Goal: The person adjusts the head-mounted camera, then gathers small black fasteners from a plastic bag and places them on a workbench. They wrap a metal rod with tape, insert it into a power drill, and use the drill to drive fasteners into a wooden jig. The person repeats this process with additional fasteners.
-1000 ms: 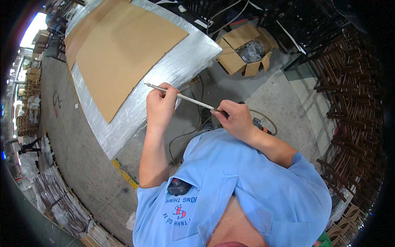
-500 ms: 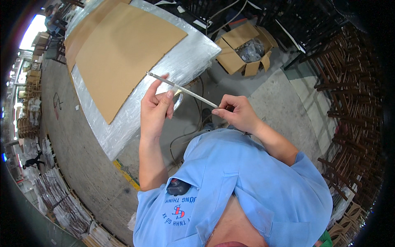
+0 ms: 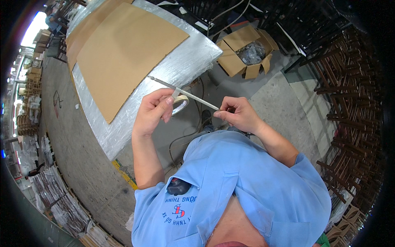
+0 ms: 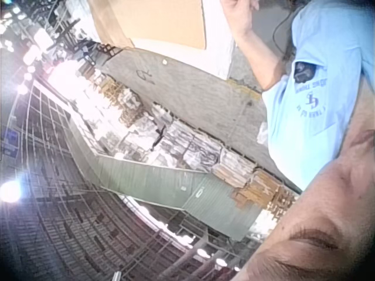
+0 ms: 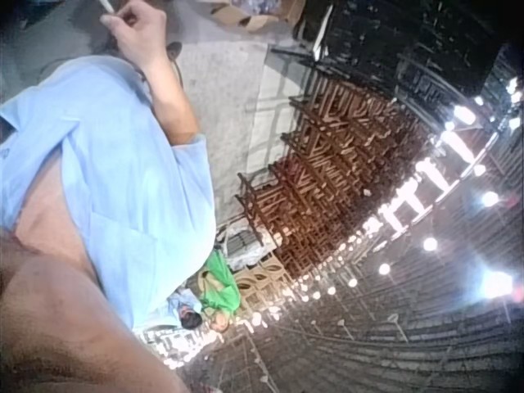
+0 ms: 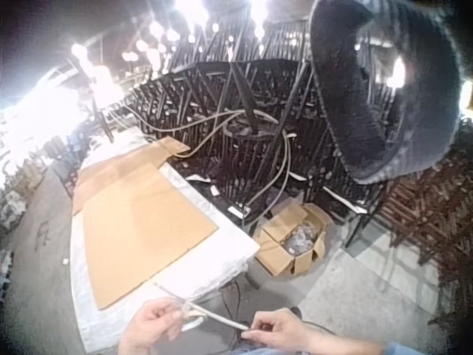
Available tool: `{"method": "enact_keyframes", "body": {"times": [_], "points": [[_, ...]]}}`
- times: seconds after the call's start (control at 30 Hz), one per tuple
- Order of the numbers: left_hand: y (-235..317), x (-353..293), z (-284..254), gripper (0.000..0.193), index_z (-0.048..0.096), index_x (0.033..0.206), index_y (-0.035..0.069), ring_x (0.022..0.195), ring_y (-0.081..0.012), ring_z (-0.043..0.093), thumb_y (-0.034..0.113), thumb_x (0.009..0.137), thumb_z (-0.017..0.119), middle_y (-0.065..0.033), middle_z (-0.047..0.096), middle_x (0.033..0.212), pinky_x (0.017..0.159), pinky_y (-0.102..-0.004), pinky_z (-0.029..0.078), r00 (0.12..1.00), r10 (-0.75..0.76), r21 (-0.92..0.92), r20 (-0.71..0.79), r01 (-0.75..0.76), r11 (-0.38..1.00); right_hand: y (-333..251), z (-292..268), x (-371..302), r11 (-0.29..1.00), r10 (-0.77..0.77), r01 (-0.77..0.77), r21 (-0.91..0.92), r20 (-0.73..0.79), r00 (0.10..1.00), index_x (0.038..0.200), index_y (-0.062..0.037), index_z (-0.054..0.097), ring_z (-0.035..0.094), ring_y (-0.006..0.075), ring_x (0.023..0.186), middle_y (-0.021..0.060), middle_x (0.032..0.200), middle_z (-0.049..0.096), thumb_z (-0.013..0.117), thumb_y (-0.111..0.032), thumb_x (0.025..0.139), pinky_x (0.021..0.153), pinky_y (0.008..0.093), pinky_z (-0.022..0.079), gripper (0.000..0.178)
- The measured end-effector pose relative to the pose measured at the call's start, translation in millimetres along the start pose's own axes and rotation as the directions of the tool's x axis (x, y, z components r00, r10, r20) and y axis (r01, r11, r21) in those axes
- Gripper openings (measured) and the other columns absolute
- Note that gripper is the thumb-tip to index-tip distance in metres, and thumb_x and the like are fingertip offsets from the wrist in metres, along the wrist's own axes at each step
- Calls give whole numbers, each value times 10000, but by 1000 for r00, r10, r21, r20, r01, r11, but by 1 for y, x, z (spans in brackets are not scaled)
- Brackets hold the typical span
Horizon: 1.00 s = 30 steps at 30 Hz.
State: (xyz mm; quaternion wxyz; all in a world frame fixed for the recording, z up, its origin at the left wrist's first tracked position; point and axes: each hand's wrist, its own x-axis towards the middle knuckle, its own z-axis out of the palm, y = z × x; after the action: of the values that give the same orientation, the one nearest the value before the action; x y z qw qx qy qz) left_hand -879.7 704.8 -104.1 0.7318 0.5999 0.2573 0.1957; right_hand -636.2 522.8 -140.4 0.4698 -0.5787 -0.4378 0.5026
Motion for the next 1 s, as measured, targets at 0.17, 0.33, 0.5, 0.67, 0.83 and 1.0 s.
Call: {"method": "enact_keyframes", "body": {"times": [0.17,0.33,0.5,0.67,0.83,1.0], "points": [[-9,1,0,248,685,1198,-41,527,-67,484,129,1020,658,11,555,628,485,-245,406,996,54,-19,-65,-56,998,4,0,1,1000,27,-27,9,2,1000,786,-31,613,524,45,497,-27,599,573,759,-158,950,442,234,384,254],[-10,-2,2,267,684,1203,-49,540,-64,488,141,1017,674,8,568,645,488,-246,407,987,110,19,-118,-108,994,1,2,3,997,44,-45,57,27,999,823,-23,652,533,50,503,-15,629,598,741,-157,960,453,235,404,212],[-9,0,7,275,688,1200,-57,543,-63,488,150,1020,675,8,574,651,488,-244,406,979,128,5,-158,-129,992,-3,3,4,998,56,-57,34,36,998,871,-14,691,563,59,524,4,677,638,700,-161,983,478,233,426,186],[-12,0,7,274,699,1182,-60,548,-66,492,158,1017,684,7,587,666,488,-243,403,974,117,-1,-192,-119,993,-5,4,3,999,37,-37,5,46,998,870,-12,690,570,68,524,7,686,647,671,-164,998,484,238,430,199],[-12,0,11,274,710,1154,-61,552,-68,496,174,1015,693,6,591,672,488,-241,399,972,116,-24,-206,-123,992,-9,3,1,999,7,-2,-48,94,996,864,-14,668,560,48,552,-3,690,654,612,-161,1034,505,226,435,232],[-13,1,14,278,714,1136,-60,548,-65,493,192,1020,689,7,594,669,490,-237,395,969,139,-1,-202,-142,990,-7,4,0,996,-31,41,-85,125,992,825,-25,644,542,47,536,-1,681,653,563,-191,1061,500,233,427,299]]}}
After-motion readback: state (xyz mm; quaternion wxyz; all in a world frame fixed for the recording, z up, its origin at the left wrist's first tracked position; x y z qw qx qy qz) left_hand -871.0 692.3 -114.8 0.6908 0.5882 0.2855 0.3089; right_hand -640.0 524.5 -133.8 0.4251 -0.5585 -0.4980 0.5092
